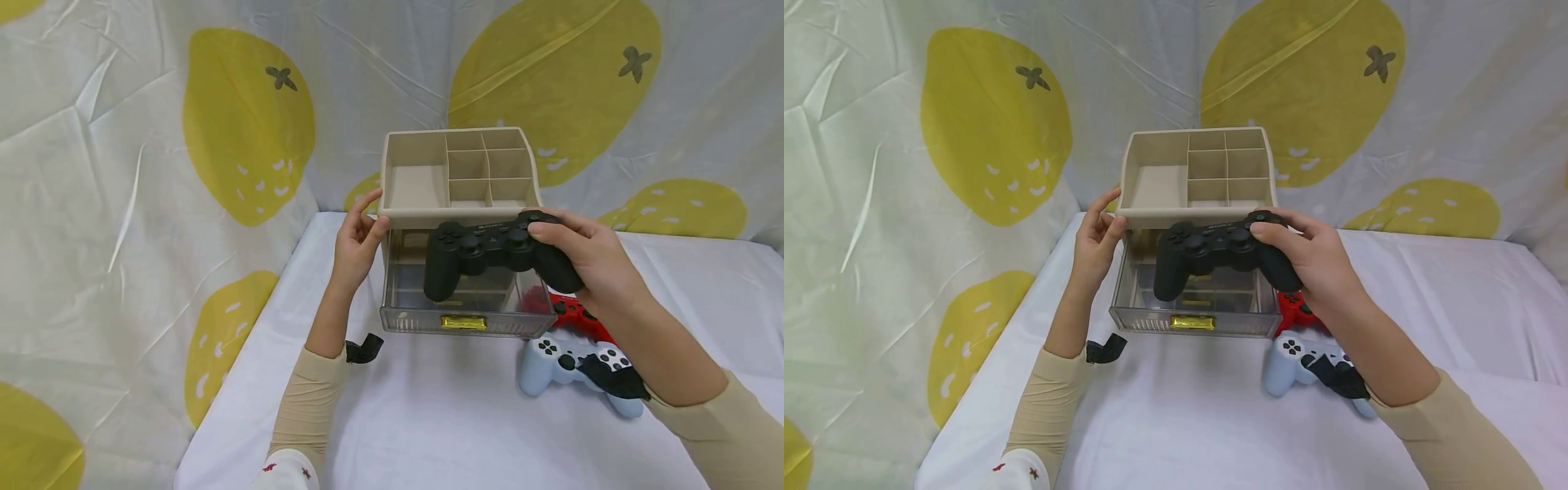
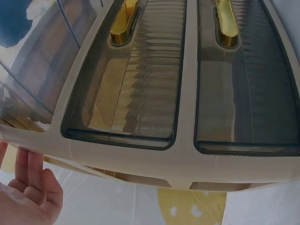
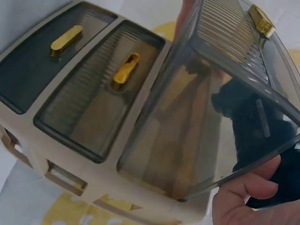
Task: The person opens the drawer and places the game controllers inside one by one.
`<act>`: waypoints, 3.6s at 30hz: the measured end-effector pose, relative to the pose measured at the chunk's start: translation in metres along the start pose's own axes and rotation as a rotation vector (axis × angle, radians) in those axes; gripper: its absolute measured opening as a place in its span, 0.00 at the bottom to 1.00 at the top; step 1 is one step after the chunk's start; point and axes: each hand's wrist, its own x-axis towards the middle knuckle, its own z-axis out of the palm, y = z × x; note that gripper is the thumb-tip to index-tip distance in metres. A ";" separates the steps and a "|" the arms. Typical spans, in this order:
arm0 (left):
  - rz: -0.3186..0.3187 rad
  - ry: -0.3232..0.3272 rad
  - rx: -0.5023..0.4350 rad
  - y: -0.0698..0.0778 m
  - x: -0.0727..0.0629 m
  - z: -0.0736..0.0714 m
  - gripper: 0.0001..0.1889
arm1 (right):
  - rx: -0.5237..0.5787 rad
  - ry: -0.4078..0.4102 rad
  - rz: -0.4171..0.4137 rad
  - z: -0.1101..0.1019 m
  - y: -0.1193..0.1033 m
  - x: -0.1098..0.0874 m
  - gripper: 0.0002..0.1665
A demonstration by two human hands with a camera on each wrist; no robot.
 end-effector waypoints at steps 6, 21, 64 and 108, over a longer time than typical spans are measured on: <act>0.013 -0.010 0.001 0.000 0.000 0.000 0.42 | -0.192 0.056 -0.016 0.016 -0.008 -0.004 0.17; -0.002 -0.001 -0.010 -0.002 0.001 0.000 0.43 | -0.657 0.023 -0.135 0.048 -0.001 -0.001 0.31; 0.001 -0.018 0.001 0.001 0.001 0.002 0.41 | -1.163 -0.207 -0.051 0.045 -0.002 -0.005 0.43; 0.008 -0.015 0.011 0.001 0.001 0.000 0.41 | -1.352 0.101 -0.599 0.056 0.020 -0.013 0.17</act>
